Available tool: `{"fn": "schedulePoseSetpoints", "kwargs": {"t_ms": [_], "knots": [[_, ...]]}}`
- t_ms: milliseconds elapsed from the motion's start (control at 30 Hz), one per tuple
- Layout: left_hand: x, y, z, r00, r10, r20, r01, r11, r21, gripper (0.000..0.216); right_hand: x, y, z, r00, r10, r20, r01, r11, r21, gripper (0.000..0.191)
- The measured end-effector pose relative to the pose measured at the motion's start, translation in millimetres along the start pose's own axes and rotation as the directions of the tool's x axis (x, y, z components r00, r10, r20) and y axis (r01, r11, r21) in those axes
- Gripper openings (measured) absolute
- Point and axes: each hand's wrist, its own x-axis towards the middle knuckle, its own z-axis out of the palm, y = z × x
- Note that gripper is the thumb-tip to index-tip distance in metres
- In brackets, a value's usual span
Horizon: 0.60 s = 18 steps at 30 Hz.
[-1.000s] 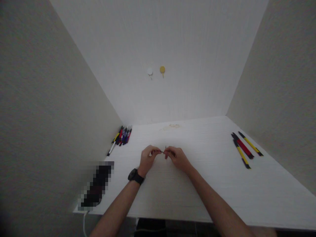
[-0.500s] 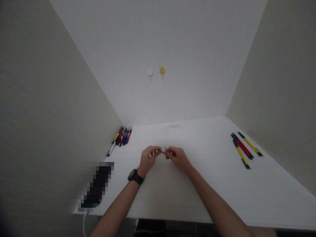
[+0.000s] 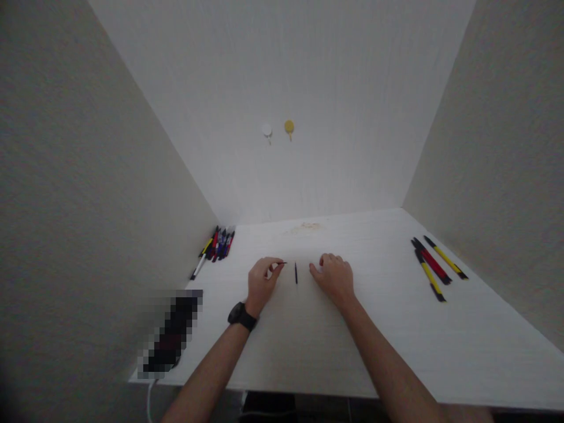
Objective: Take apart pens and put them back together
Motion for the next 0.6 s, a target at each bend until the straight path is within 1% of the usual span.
{"fn": "schedulePoseSetpoints", "kwargs": {"t_ms": [67, 167, 300, 400, 600], "knots": [[0, 0, 0, 1.0, -0.002, -0.004, 0.002, 1.0, 0.007, 0.015, -1, -1, 1, 0.998, -0.017, 0.057, 0.018, 1.0, -0.014, 0.022], [0, 0, -1, 1.0, -0.013, -0.003, 0.013, 1.0, 0.004, 0.014, -2, 1, 5, 0.995, -0.045, 0.088, 0.044, 0.999, 0.018, 0.012], [-1, -1, 0, 1.0, -0.017, -0.005, 0.017, 1.0, -0.005, 0.013, 1, 3, 11, 0.992, -0.107, 0.069, 0.094, 0.982, 0.164, 0.009], [0, 0, 0, 1.0, -0.016, -0.005, 0.016, 1.0, -0.012, 0.012, 3, 1, 12, 0.981, -0.188, 0.047, 0.167, 0.944, 0.283, 0.011], [0, 0, 1, 1.0, 0.0, -0.009, -0.001, 1.0, -0.015, 0.014, 2, -6, 11, 0.941, -0.338, 0.01, 0.307, 0.865, 0.396, 0.012]]}}
